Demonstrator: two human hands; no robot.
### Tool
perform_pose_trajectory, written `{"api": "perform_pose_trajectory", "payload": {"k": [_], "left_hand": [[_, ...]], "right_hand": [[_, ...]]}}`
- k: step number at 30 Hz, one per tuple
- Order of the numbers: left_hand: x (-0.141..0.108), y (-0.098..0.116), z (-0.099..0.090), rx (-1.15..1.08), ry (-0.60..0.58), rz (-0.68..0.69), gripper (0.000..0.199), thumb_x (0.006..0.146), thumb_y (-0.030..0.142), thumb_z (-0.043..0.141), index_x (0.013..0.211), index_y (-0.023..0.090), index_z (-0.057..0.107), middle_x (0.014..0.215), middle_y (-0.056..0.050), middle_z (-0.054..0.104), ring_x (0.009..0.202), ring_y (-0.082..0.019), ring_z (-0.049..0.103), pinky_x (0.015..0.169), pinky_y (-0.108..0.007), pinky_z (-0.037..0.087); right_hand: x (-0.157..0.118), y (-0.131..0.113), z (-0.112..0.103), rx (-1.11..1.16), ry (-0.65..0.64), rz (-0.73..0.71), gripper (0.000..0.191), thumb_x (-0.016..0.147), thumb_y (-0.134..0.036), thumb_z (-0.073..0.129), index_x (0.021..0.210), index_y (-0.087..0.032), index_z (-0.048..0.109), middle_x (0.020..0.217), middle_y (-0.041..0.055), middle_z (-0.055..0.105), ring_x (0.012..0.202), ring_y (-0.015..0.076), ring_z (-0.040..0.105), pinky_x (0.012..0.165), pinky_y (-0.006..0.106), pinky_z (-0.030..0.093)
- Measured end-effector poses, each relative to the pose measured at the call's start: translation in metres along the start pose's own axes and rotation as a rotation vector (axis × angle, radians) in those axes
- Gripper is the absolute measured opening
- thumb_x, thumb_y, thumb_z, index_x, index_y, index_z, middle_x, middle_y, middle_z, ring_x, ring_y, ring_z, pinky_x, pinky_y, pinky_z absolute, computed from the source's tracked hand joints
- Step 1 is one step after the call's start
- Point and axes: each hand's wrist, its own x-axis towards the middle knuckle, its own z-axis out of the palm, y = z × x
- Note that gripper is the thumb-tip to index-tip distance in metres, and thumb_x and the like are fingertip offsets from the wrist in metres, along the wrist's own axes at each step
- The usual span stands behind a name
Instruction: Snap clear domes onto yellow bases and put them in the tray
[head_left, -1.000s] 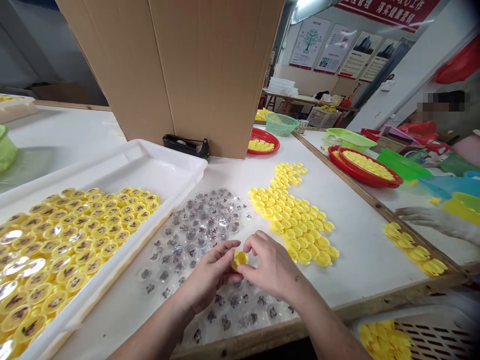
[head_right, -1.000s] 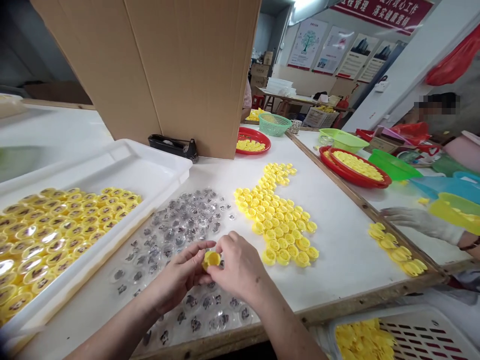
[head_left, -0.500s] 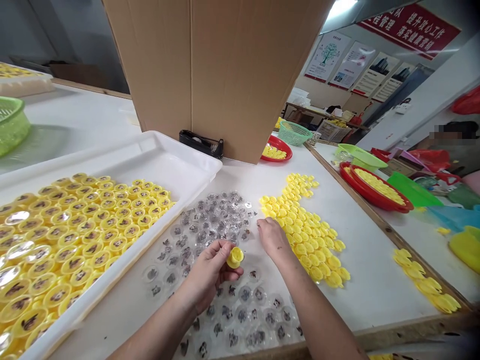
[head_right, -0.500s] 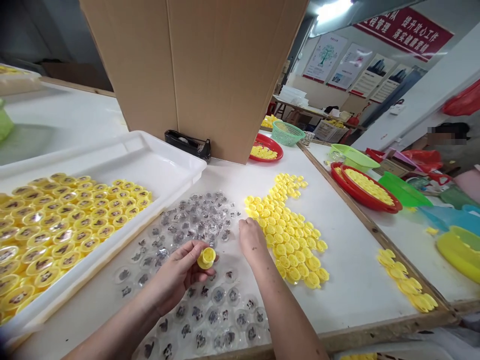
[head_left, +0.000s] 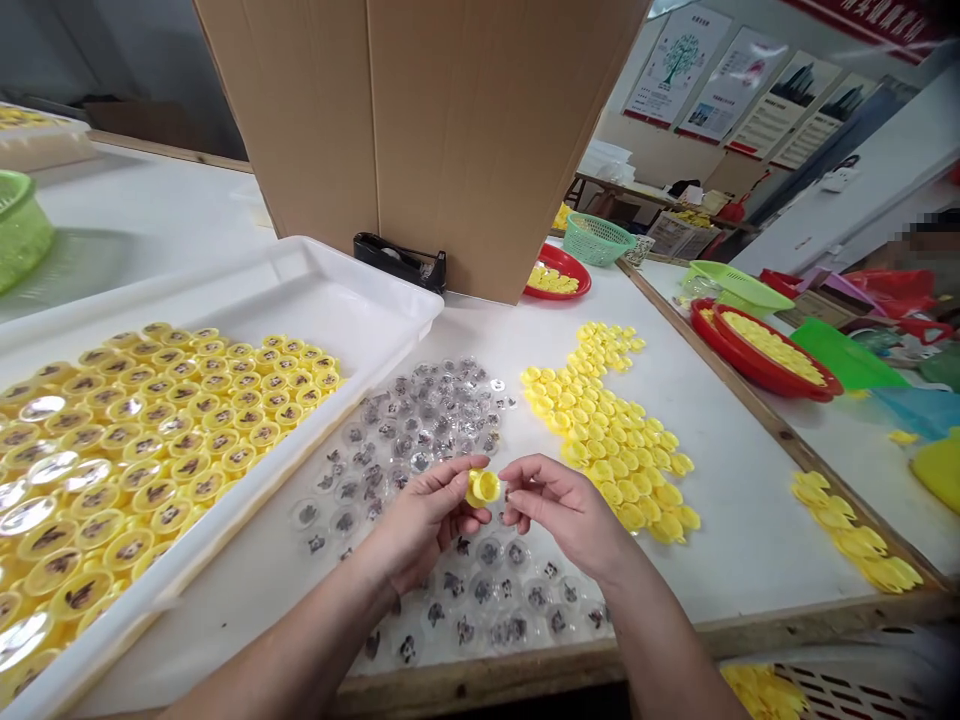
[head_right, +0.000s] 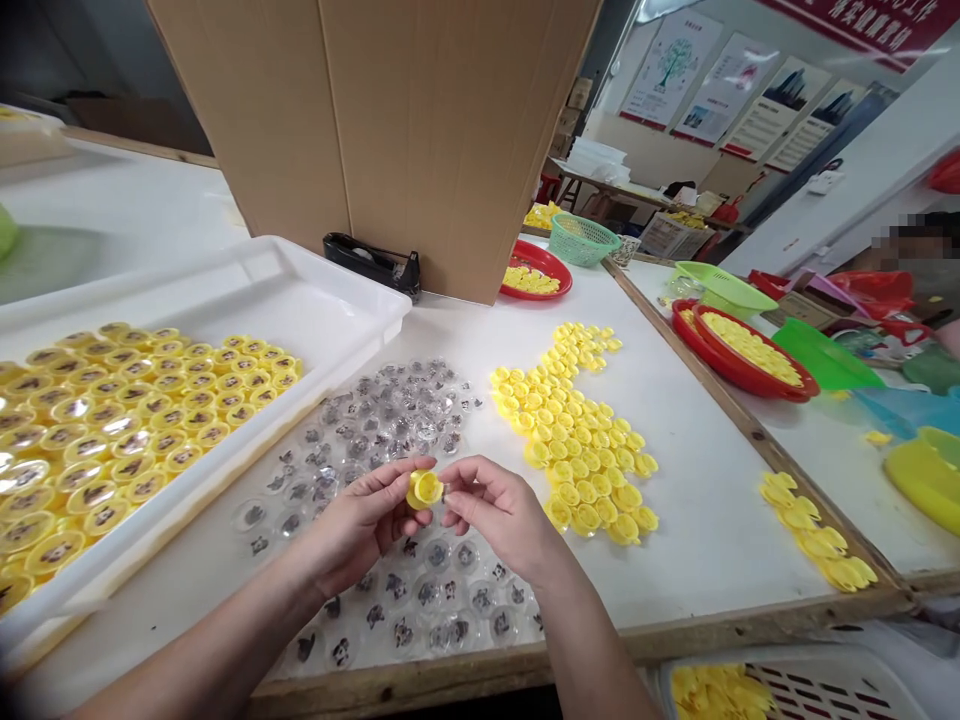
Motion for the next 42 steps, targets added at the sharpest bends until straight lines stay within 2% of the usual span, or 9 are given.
{"api": "perform_pose_trajectory", "payload": {"k": [4,7,11,15,21,27,34,42], "left_hand": [[-0.001,-0.003,0.0,-0.004,-0.037,-0.005,0.033,0.078,0.026,0.067,0.107,0.013,0.063,0.082,-0.007,0.065,0.065,-0.011,0.06,0.057,-0.019,0.045],[0.0,-0.004,0.0,-0.002,-0.062,0.004,0.031,0.077,0.027,0.068,0.104,0.013,0.065,0.082,-0.007,0.066,0.065,-0.011,0.061,0.058,-0.019,0.046],[0.001,-0.003,0.0,-0.015,-0.053,0.001,0.032,0.073,0.027,0.072,0.102,0.014,0.066,0.086,-0.007,0.067,0.069,-0.012,0.062,0.062,-0.02,0.048],[0.0,-0.002,0.002,-0.002,-0.026,0.013,0.033,0.068,0.028,0.077,0.097,0.015,0.067,0.085,-0.004,0.067,0.066,-0.009,0.06,0.063,-0.02,0.048],[-0.002,-0.001,0.002,0.063,-0.03,0.025,0.031,0.068,0.028,0.076,0.096,0.017,0.068,0.086,-0.004,0.065,0.066,-0.01,0.058,0.061,-0.021,0.047],[-0.003,-0.004,0.002,0.071,-0.051,0.029,0.032,0.069,0.03,0.075,0.096,0.018,0.067,0.088,-0.004,0.065,0.075,-0.013,0.06,0.067,-0.023,0.048],[-0.003,-0.009,0.002,0.067,-0.078,0.061,0.029,0.071,0.026,0.074,0.098,0.017,0.066,0.088,-0.004,0.065,0.075,-0.012,0.059,0.066,-0.022,0.047],[-0.005,-0.009,0.003,0.031,-0.084,0.029,0.028,0.07,0.027,0.074,0.095,0.017,0.067,0.084,-0.003,0.065,0.071,-0.011,0.059,0.064,-0.022,0.047]], "right_hand": [[0.002,0.003,0.004,-0.065,0.005,-0.032,0.017,0.082,-0.025,0.059,0.099,-0.025,0.065,0.092,-0.0009,0.057,0.068,0.0095,0.06,0.061,0.025,0.048],[0.004,0.007,0.006,-0.052,0.05,-0.017,0.02,0.083,-0.027,0.059,0.102,-0.024,0.063,0.089,-0.0009,0.058,0.068,0.0103,0.06,0.06,0.025,0.049],[0.003,0.007,0.01,-0.08,0.105,-0.018,0.017,0.082,-0.029,0.06,0.097,-0.022,0.062,0.089,0.0012,0.063,0.068,0.0124,0.063,0.06,0.026,0.051],[-0.003,0.0,0.015,-0.229,0.131,-0.069,0.025,0.077,-0.025,0.065,0.103,-0.023,0.064,0.098,0.0036,0.064,0.074,0.0144,0.063,0.067,0.029,0.053],[-0.008,-0.008,0.018,-0.553,0.211,-0.153,0.022,0.074,-0.023,0.068,0.096,-0.025,0.065,0.088,0.0026,0.064,0.069,0.0151,0.063,0.06,0.028,0.054],[-0.01,-0.014,0.019,-0.721,0.23,-0.284,0.019,0.076,-0.028,0.068,0.094,-0.025,0.064,0.084,0.0028,0.064,0.068,0.0164,0.063,0.06,0.029,0.055],[-0.015,-0.019,0.019,-0.787,0.239,-0.359,0.017,0.075,-0.027,0.069,0.091,-0.023,0.063,0.085,0.0034,0.064,0.068,0.0161,0.063,0.063,0.031,0.056],[-0.016,-0.017,0.02,-0.744,0.236,-0.297,0.017,0.075,-0.024,0.068,0.092,-0.024,0.064,0.087,0.0037,0.064,0.071,0.0164,0.065,0.063,0.03,0.057]]}}
